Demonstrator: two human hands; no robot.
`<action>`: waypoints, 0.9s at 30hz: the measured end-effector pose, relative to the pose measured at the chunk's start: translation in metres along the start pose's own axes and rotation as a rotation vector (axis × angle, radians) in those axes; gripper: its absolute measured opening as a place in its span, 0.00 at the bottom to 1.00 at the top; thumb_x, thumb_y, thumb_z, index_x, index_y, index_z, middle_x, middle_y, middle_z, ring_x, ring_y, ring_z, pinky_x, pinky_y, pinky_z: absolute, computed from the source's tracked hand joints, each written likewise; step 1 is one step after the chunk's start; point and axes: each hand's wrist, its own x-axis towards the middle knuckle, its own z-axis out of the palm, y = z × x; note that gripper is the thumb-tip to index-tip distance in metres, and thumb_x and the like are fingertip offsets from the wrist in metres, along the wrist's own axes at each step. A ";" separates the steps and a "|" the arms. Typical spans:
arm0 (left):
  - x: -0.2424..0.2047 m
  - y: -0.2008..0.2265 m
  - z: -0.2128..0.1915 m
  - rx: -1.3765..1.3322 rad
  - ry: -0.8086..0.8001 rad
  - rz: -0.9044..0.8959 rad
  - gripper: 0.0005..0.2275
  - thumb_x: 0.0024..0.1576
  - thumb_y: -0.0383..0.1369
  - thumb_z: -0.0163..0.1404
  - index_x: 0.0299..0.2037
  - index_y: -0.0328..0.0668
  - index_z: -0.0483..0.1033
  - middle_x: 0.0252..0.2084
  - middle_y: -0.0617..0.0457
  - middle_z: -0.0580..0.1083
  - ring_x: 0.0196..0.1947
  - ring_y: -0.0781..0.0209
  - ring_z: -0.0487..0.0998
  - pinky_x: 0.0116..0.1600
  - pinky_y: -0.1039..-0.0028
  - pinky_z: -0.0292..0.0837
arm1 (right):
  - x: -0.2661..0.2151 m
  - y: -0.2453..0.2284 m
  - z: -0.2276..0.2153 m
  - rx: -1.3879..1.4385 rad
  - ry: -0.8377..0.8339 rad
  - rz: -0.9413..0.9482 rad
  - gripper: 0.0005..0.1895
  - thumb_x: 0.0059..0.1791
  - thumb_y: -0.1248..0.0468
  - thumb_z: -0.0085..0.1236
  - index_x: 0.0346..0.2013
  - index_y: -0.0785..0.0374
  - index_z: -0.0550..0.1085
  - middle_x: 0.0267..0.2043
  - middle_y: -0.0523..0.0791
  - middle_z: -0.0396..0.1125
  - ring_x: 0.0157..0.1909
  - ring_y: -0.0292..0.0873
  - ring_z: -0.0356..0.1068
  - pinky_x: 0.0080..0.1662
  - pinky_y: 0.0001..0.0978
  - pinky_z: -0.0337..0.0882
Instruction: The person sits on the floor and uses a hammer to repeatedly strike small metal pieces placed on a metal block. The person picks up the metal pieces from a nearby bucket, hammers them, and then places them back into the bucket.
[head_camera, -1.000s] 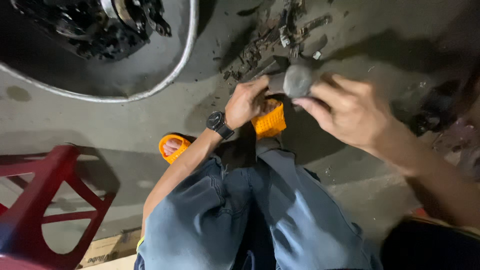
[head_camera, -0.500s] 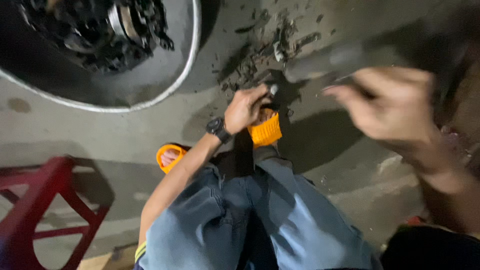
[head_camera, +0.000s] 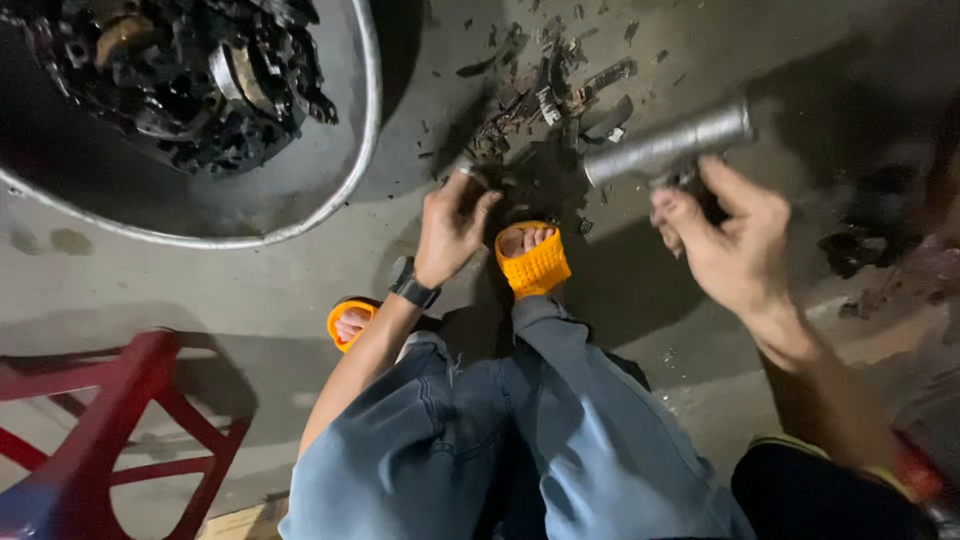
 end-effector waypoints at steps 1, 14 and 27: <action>0.010 0.012 -0.003 0.006 -0.006 -0.003 0.05 0.62 0.30 0.47 0.38 0.38 0.67 0.26 0.50 0.69 0.19 0.60 0.62 0.27 0.70 0.56 | -0.003 0.006 0.002 0.008 0.002 0.003 0.09 0.55 0.76 0.47 0.49 0.81 0.68 0.39 0.57 0.69 0.28 0.44 0.68 0.28 0.26 0.73; 0.024 0.005 0.031 -0.201 -0.146 0.090 0.02 0.57 0.21 0.49 0.37 0.30 0.72 0.31 0.36 0.74 0.34 0.29 0.76 0.42 0.54 0.74 | -0.025 0.069 0.007 -0.030 0.066 0.105 0.15 0.48 0.74 0.57 0.50 0.76 0.73 0.16 0.51 0.66 0.14 0.40 0.65 0.19 0.30 0.63; 0.027 0.009 0.029 -0.186 -0.158 0.148 0.02 0.58 0.19 0.44 0.34 0.30 0.69 0.28 0.39 0.70 0.31 0.32 0.74 0.39 0.61 0.74 | -0.012 0.048 0.012 -0.032 0.059 0.044 0.13 0.48 0.75 0.57 0.47 0.77 0.73 0.13 0.50 0.64 0.13 0.40 0.62 0.19 0.31 0.61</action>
